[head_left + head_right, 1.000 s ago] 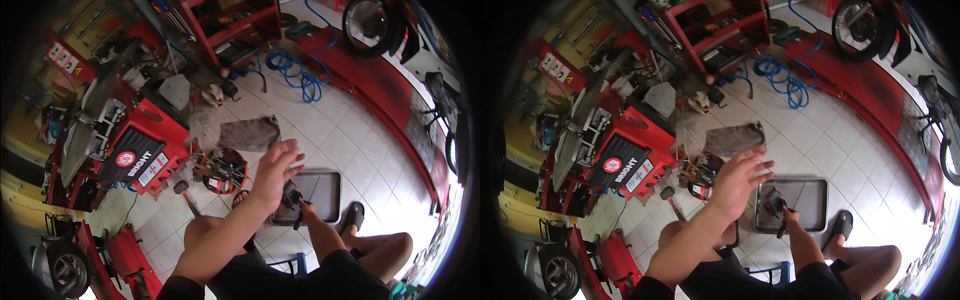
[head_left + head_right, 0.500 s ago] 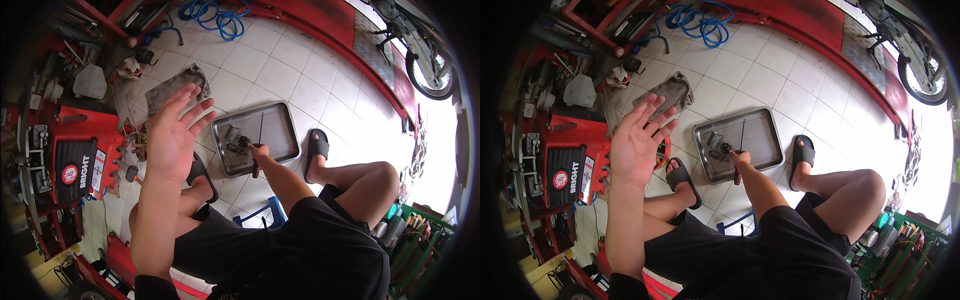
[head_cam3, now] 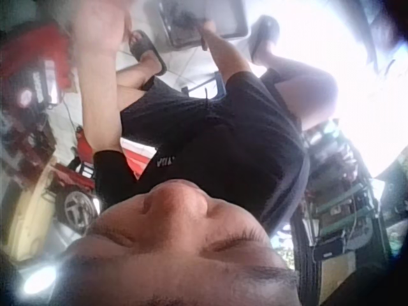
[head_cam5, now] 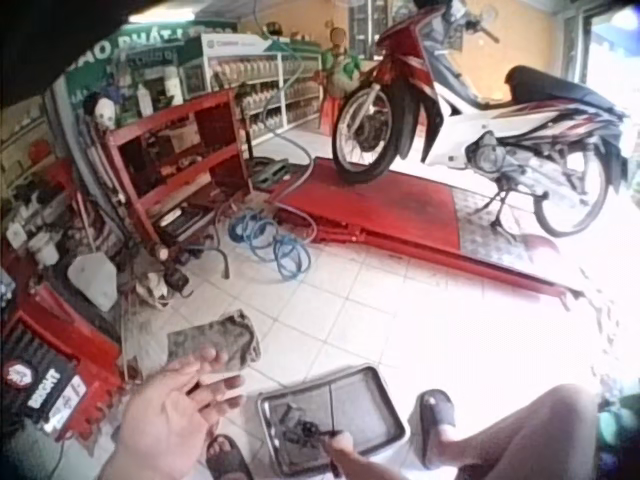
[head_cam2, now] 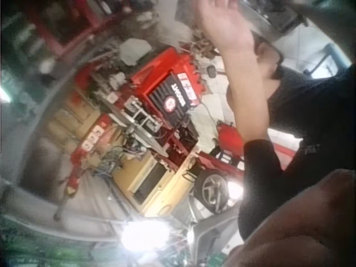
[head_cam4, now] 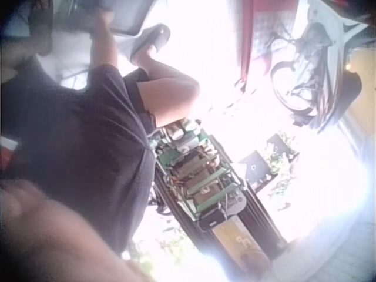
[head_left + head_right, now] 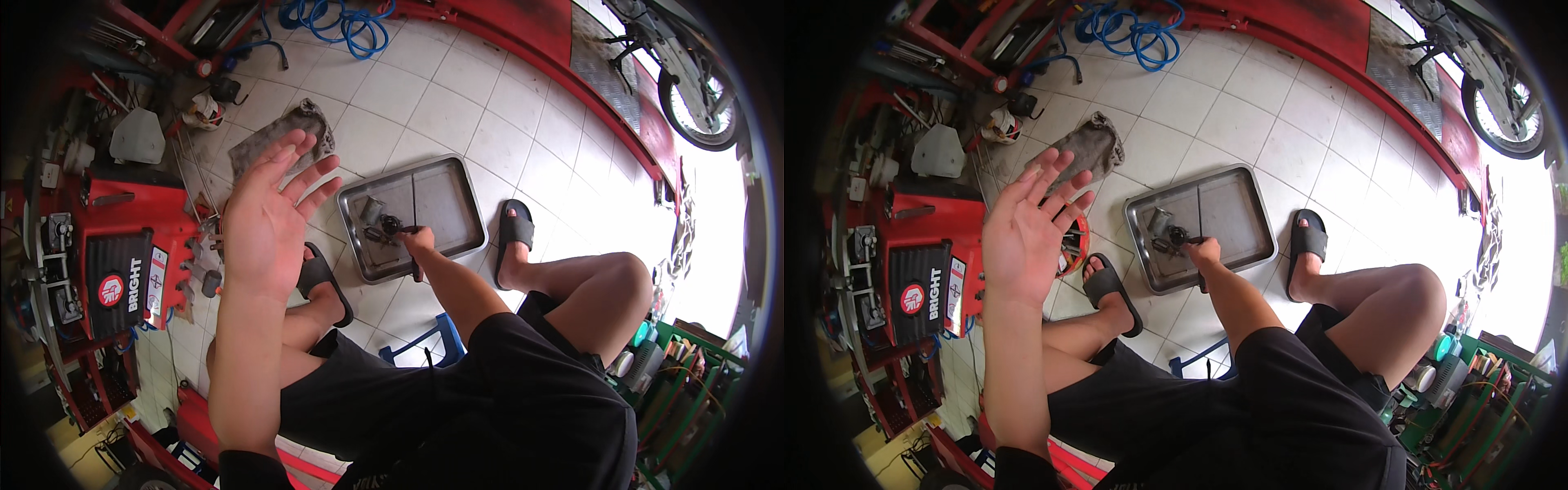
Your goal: The person sits on a low stool in a workshop and uses a screwdriver to disassemble a cylindrical mechanical component, likely a carburetor. They remove small internal parts and place them into a metal tray on the floor, then reassemble the component.
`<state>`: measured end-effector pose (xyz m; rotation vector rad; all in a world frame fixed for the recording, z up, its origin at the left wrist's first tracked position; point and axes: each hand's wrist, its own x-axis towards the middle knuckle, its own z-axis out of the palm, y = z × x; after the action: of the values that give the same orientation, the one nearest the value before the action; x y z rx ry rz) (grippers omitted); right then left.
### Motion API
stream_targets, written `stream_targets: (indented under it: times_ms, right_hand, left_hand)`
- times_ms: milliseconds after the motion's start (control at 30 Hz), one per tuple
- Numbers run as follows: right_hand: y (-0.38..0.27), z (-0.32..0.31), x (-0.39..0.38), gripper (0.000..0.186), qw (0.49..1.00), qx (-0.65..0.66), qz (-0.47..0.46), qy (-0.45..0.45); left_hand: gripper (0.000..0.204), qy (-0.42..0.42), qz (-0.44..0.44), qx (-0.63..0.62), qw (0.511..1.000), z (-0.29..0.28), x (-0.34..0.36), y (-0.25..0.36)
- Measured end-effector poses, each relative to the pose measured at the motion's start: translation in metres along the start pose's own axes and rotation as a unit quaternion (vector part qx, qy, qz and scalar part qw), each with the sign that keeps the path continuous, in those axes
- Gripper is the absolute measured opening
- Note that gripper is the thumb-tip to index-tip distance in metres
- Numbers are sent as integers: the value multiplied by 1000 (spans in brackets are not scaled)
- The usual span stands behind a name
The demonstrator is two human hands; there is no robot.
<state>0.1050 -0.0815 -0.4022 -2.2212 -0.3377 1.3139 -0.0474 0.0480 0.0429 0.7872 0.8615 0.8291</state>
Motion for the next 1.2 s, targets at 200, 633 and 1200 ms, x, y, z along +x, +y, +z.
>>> stream_targets:
  times_ms: [200,633,1200]
  right_hand:
    - [-6,1,-8,41,999,-44,-1,22]
    - [-29,-6,-7,41,996,-50,71,-17]
    - [-11,-6,9,44,987,-97,-125,37]
  left_hand:
    - [45,10,0,1,1000,-1,0,2]
    - [42,3,5,-11,1000,-6,0,1]
    - [44,-2,12,-46,999,-4,6,14]
